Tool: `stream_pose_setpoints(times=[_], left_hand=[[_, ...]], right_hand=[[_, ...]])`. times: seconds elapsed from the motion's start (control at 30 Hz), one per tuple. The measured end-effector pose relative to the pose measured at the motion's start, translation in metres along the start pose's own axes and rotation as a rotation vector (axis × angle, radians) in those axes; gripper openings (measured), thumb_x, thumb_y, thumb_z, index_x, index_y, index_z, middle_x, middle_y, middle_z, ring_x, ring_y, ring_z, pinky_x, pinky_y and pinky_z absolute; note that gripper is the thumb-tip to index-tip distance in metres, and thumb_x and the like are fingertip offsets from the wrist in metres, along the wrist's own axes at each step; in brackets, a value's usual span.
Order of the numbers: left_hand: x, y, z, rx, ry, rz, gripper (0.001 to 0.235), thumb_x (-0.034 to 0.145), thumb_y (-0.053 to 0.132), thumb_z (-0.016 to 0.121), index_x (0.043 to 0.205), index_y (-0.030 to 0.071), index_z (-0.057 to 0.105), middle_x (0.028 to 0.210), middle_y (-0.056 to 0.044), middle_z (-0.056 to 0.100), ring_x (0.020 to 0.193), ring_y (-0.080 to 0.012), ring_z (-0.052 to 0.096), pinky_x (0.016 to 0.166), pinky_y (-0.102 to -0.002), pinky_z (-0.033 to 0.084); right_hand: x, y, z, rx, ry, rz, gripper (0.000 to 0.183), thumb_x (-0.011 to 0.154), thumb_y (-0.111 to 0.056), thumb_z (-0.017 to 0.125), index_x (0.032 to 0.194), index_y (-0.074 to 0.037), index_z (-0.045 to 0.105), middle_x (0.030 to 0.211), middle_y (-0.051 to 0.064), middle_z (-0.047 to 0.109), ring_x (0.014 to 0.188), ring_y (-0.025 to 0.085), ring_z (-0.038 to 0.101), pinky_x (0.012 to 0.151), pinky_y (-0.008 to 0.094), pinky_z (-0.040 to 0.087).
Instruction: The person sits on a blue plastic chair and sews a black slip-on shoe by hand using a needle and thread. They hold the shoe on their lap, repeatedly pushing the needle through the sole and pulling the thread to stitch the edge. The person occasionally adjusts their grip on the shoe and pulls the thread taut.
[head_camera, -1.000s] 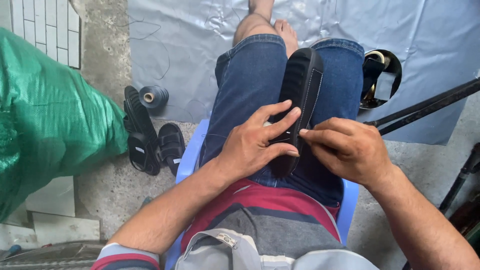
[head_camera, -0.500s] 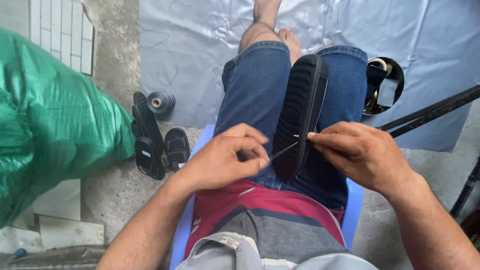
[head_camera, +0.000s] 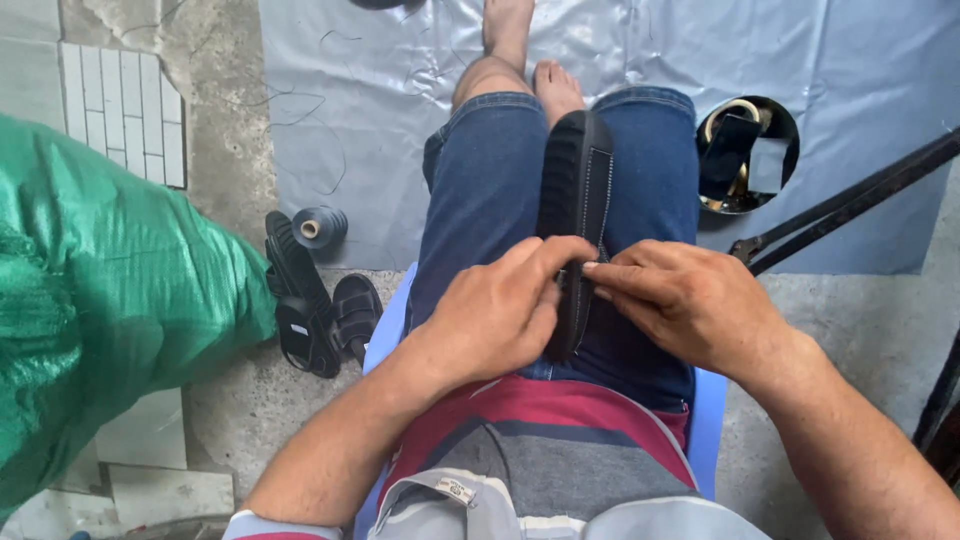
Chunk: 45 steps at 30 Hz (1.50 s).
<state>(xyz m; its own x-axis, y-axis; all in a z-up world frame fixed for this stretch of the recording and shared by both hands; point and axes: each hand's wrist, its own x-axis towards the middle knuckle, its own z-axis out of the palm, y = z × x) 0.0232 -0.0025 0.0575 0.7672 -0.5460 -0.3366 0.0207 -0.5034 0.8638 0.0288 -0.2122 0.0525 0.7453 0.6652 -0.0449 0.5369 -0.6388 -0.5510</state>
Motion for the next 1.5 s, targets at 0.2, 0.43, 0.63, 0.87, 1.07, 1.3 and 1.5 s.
stream_pose_setpoints(times=[0.2, 0.43, 0.63, 0.87, 1.07, 1.3, 1.5], left_hand=[[0.001, -0.003, -0.001, 0.373, -0.066, -0.029, 0.055, 0.083, 0.012, 0.042, 0.133, 0.032, 0.038, 0.088, -0.009, 0.045, 0.062, -0.0378, 0.058, 0.043, -0.053, 0.045], [0.004, -0.005, 0.012, 0.274, 0.134, 0.09, 0.045, 0.081, 0.04, 0.059, 0.121, 0.022, 0.052, 0.099, -0.004, 0.047, 0.078, -0.0248, 0.061, 0.039, -0.045, 0.049], [0.01, -0.011, 0.032, 0.184, 0.347, 0.185, 0.011, 0.084, 0.026, 0.062, 0.093, 0.02, 0.065, 0.085, 0.0, 0.047, 0.066, -0.0181, 0.06, 0.039, -0.037, 0.048], [0.005, -0.017, 0.033, -0.228, 0.383, 0.117, 0.009, 0.083, 0.02, 0.061, 0.09, 0.016, 0.066, 0.082, -0.002, 0.049, 0.063, -0.0202, 0.059, 0.057, -0.03, 0.05], [-0.011, -0.019, 0.042, -0.16, 0.418, 0.219, 0.009, 0.083, 0.018, 0.061, 0.091, 0.016, 0.065, 0.103, -0.007, 0.048, 0.068, -0.0252, 0.063, 0.058, -0.036, 0.053], [-0.02, -0.027, 0.039, -0.006, 0.375, 0.23, 0.01, 0.08, 0.017, 0.066, 0.089, 0.019, 0.065, 0.117, -0.008, 0.05, 0.06, -0.0119, 0.05, 0.053, -0.027, 0.048], [-0.024, -0.026, 0.022, -0.044, 0.247, 0.213, 0.025, 0.082, 0.007, 0.054, 0.105, 0.017, 0.055, 0.124, -0.013, 0.046, 0.063, -0.0167, 0.061, 0.064, -0.033, 0.05]], right_hand=[[-0.006, 0.009, -0.027, -0.171, -0.577, 0.34, 0.059, 0.079, -0.03, 0.051, 0.133, -0.047, 0.038, 0.074, -0.004, 0.046, 0.063, 0.017, 0.056, 0.053, 0.039, 0.051], [-0.034, 0.022, -0.04, -0.176, -0.359, 0.39, 0.053, 0.081, -0.029, 0.051, 0.13, -0.047, 0.041, 0.077, -0.005, 0.048, 0.064, 0.013, 0.054, 0.044, 0.033, 0.048], [-0.021, 0.011, -0.037, 0.018, -0.361, 0.375, 0.048, 0.081, -0.036, 0.052, 0.128, -0.039, 0.048, 0.07, -0.006, 0.057, 0.061, 0.012, 0.058, 0.051, 0.031, 0.047], [-0.004, 0.0, 0.0, 0.483, 0.05, 0.395, 0.01, 0.081, -0.025, 0.061, 0.079, -0.019, 0.068, 0.05, -0.003, 0.063, 0.049, 0.018, 0.062, 0.047, 0.028, 0.048], [-0.003, 0.0, 0.01, 0.174, -0.108, 0.411, 0.014, 0.077, -0.036, 0.063, 0.073, -0.024, 0.068, 0.07, -0.004, 0.064, 0.065, 0.021, 0.064, 0.055, 0.033, 0.05], [-0.028, 0.042, -0.026, 1.418, 0.579, 0.613, 0.015, 0.087, -0.013, 0.048, 0.084, -0.008, 0.062, 0.043, -0.008, 0.034, 0.034, 0.003, 0.029, 0.033, 0.017, 0.022], [-0.043, 0.048, -0.029, -0.201, 0.601, 0.05, 0.015, 0.098, 0.018, 0.043, 0.088, 0.009, 0.051, 0.11, 0.024, 0.066, 0.085, 0.034, 0.049, 0.081, 0.043, 0.039]])
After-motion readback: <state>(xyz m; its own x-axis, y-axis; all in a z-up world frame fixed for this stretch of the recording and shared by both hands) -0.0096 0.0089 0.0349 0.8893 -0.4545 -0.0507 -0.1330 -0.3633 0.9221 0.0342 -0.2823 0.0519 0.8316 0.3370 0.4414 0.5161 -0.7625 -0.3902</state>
